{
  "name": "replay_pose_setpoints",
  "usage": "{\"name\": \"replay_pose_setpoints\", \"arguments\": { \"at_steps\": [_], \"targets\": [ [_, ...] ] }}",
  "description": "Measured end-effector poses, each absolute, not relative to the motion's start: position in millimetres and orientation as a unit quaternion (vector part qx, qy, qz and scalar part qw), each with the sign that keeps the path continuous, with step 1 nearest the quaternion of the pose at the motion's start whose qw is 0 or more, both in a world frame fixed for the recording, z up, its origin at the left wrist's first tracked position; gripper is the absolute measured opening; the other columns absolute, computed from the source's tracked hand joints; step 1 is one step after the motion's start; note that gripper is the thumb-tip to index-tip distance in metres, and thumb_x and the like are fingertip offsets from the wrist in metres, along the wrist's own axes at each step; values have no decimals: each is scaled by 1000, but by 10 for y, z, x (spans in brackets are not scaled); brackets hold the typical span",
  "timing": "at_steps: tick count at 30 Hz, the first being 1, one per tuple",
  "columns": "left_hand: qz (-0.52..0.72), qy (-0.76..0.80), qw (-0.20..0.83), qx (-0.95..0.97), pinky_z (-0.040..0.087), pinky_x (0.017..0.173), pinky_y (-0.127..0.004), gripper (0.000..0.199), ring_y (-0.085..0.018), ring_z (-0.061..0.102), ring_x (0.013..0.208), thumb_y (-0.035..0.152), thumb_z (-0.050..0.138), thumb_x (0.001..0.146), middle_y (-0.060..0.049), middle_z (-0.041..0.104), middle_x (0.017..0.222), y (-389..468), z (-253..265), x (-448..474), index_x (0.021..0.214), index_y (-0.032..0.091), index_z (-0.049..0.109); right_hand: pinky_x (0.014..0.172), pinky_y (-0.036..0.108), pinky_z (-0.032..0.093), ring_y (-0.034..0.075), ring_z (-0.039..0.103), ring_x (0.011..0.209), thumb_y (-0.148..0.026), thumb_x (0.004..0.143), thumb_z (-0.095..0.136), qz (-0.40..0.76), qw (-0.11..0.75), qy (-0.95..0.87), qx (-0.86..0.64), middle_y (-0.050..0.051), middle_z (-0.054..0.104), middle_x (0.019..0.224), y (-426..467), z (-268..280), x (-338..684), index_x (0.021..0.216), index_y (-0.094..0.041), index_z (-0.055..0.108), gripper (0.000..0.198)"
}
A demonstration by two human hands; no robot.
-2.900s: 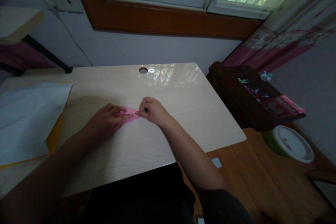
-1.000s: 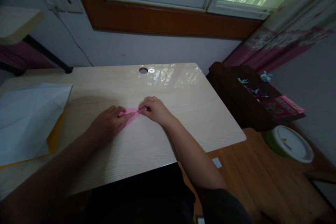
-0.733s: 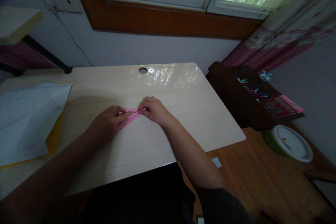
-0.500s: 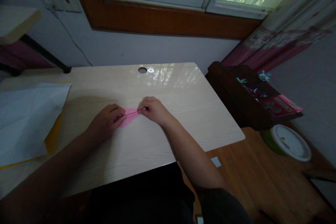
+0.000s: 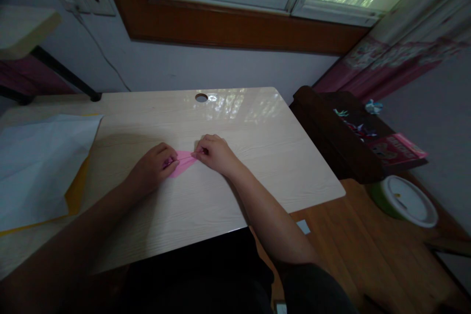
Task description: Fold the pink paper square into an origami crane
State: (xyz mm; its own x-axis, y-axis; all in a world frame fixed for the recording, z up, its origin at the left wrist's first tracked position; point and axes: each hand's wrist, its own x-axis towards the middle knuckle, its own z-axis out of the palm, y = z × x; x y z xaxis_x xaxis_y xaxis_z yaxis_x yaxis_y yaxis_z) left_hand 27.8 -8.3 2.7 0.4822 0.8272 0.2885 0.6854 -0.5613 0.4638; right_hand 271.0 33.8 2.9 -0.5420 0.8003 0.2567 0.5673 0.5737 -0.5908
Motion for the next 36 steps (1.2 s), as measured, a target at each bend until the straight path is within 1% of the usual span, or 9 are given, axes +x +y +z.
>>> {"name": "replay_pose_setpoints", "arguments": {
  "at_steps": [3, 5, 7, 11, 14, 17, 21, 26, 36],
  "targets": [
    [227, 444, 112, 860, 51, 87, -38, 9, -22, 58, 93, 18, 56, 96, -7, 61, 97, -93, 20, 280, 97, 17, 65, 81, 32, 42, 19, 57, 85, -26, 91, 71, 220, 255, -852, -402, 4, 65, 86, 344, 17, 2713, 86, -20, 70, 7],
    [204, 432, 82, 874, 51, 87, -38, 19, -23, 57, 95, 18, 53, 98, -9, 63, 104, -104, 14, 268, 111, 18, 67, 82, 32, 42, 19, 57, 85, -25, 91, 70, 218, 252, -854, -399, 4, 65, 86, 348, 16, 2716, 87, -20, 71, 6],
    [179, 414, 51, 891, 50, 85, -38, 29, -23, 56, 96, 17, 52, 99, -9, 63, 109, -116, 15, 250, 123, 23, 68, 82, 32, 42, 19, 57, 84, -24, 91, 70, 219, 251, -855, -399, 4, 65, 85, 351, 20, 2717, 87, -20, 71, 6],
    [157, 393, 19, 906, 50, 82, -37, 33, -23, 55, 94, 21, 54, 99, -9, 65, 111, -137, 40, 228, 128, 28, 68, 82, 33, 42, 19, 57, 84, -24, 91, 70, 224, 248, -853, -401, 4, 65, 85, 355, 22, 2716, 86, -20, 71, 6],
    [162, 400, 15, 902, 50, 80, -36, 30, -22, 55, 94, 24, 52, 101, -9, 66, 109, -145, 51, 242, 125, 27, 69, 82, 33, 43, 19, 57, 84, -24, 91, 70, 226, 254, -853, -397, 4, 65, 84, 361, 9, 2721, 86, -20, 71, 7],
    [181, 418, 29, 890, 51, 82, -38, 23, -23, 56, 94, 27, 51, 102, -9, 65, 105, -137, 40, 267, 111, 22, 71, 83, 33, 43, 19, 58, 85, -24, 92, 69, 231, 259, -854, -389, 4, 66, 84, 367, 2, 2730, 86, -21, 72, 7],
    [208, 440, 78, 870, 51, 85, -38, 16, -23, 58, 93, 29, 54, 100, -8, 63, 100, -104, 16, 283, 94, 19, 64, 84, 33, 43, 19, 59, 85, -23, 92, 70, 235, 259, -854, -385, 4, 67, 86, 368, 12, 2734, 88, -20, 73, 6],
    [227, 451, 132, 853, 51, 84, -37, 9, -21, 58, 90, 23, 55, 97, -6, 60, 97, -58, -4, 288, 91, 18, 61, 84, 33, 43, 19, 59, 86, -23, 92, 69, 236, 251, -853, -391, 4, 67, 86, 366, 27, 2726, 88, -20, 73, 7],
    [224, 448, 112, 858, 49, 85, -37, 7, -21, 56, 90, 21, 53, 97, -6, 58, 97, -78, -2, 315, 91, 19, 57, 84, 32, 43, 19, 58, 86, -25, 92, 70, 223, 248, -856, -394, 4, 67, 86, 389, -20, 2739, 88, -20, 73, 7]
  ]
}}
